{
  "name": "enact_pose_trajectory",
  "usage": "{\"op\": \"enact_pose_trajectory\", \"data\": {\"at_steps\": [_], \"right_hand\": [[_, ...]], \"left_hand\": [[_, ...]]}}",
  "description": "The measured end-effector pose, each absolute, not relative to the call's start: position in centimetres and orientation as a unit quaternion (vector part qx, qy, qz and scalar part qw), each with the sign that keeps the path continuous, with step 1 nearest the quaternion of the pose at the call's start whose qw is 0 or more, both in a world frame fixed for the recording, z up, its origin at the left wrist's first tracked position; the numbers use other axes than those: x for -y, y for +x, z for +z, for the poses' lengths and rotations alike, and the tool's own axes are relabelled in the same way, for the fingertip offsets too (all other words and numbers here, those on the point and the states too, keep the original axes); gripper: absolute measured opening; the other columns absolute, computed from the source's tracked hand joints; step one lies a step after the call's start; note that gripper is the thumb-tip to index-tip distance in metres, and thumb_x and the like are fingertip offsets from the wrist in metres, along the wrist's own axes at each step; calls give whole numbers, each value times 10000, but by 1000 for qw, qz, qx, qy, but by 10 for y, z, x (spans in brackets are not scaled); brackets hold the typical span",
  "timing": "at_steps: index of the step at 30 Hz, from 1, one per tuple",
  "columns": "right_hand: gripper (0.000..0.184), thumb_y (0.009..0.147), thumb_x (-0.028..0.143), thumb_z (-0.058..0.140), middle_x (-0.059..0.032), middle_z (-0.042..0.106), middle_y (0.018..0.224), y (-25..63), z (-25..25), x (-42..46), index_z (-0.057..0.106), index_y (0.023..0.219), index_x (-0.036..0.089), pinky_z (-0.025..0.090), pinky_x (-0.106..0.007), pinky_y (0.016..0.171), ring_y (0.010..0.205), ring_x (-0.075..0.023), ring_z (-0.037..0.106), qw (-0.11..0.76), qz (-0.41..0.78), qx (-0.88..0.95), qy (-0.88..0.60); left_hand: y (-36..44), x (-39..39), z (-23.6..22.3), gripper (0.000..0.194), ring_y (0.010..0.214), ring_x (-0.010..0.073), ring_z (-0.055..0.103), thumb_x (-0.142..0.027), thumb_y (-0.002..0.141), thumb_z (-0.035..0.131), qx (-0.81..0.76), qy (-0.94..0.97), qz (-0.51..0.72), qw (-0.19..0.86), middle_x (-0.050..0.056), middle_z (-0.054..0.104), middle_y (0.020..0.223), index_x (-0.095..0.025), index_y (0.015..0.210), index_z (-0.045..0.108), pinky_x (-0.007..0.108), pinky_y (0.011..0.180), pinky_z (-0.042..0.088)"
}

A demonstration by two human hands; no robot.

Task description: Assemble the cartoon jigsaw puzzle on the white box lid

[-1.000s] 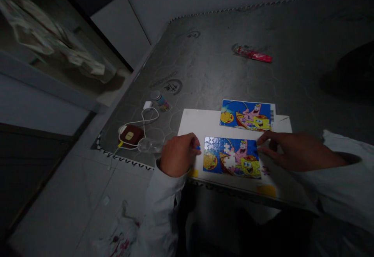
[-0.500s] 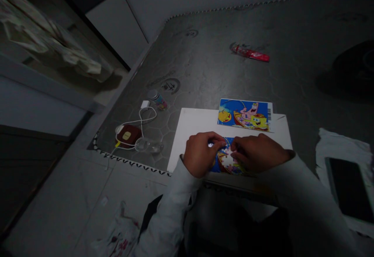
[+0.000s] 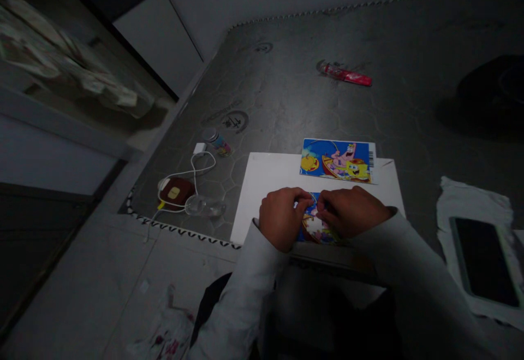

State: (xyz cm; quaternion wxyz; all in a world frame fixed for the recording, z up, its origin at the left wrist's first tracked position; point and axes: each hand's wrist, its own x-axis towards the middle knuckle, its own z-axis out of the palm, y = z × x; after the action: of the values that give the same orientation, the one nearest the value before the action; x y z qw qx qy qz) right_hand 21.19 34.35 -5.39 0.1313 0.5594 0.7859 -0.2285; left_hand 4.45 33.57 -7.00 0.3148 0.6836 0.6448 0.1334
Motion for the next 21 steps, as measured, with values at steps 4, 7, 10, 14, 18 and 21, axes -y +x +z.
{"op": "enact_pose_trajectory", "data": {"at_steps": [4, 7, 10, 14, 18, 21], "right_hand": [[88, 941, 255, 614, -13, 778, 917, 212, -55, -343, 697, 971, 252, 364, -314, 708, 876, -212, 709, 122, -231, -787, 559], [92, 942, 254, 611, -20, 778, 922, 213, -57, -343, 698, 968, 245, 367, -316, 716, 884, -214, 708, 122, -233, -787, 558], [97, 940, 252, 608, -24, 779, 919, 213, -57, -343, 703, 956, 242, 368, -317, 723, 887, -215, 709, 120, -235, -786, 559], [111, 939, 258, 601, -23, 780, 898, 213, -55, -344, 711, 947, 246, 363, -312, 707, 870, -210, 708, 115, -241, -784, 561], [137, 946, 249, 579, -36, 784, 922, 212, -50, -343, 716, 954, 242, 371, -316, 708, 887, -221, 712, 125, -236, -784, 560], [148, 954, 262, 575, -41, 786, 934, 211, -49, -343, 721, 964, 239, 384, -318, 712, 891, -227, 715, 131, -234, -784, 560]], "left_hand": [[45, -335, -72, 64, 947, 201, 715, -296, 877, 770, -646, 694, 130, 290, -5, 796, 977, -298, 917, 820, 321, 890, 520], [45, -336, -72, 46, 922, 202, 705, -306, 872, 774, -647, 699, 124, 279, 0, 784, 956, -286, 887, 813, 318, 862, 513], [44, -337, -72, 34, 907, 198, 702, -295, 867, 776, -643, 697, 128, 289, -7, 782, 940, -276, 882, 799, 313, 849, 505], [42, -338, -71, 67, 874, 174, 709, -248, 858, 771, -644, 676, 150, 325, -35, 784, 895, -272, 920, 763, 289, 829, 498], [41, -339, -70, 108, 866, 170, 712, -232, 853, 765, -644, 670, 148, 338, -46, 782, 894, -269, 949, 732, 283, 814, 496], [42, -340, -70, 109, 871, 171, 713, -230, 859, 752, -646, 669, 142, 340, -42, 780, 905, -266, 957, 721, 281, 811, 497]]}}
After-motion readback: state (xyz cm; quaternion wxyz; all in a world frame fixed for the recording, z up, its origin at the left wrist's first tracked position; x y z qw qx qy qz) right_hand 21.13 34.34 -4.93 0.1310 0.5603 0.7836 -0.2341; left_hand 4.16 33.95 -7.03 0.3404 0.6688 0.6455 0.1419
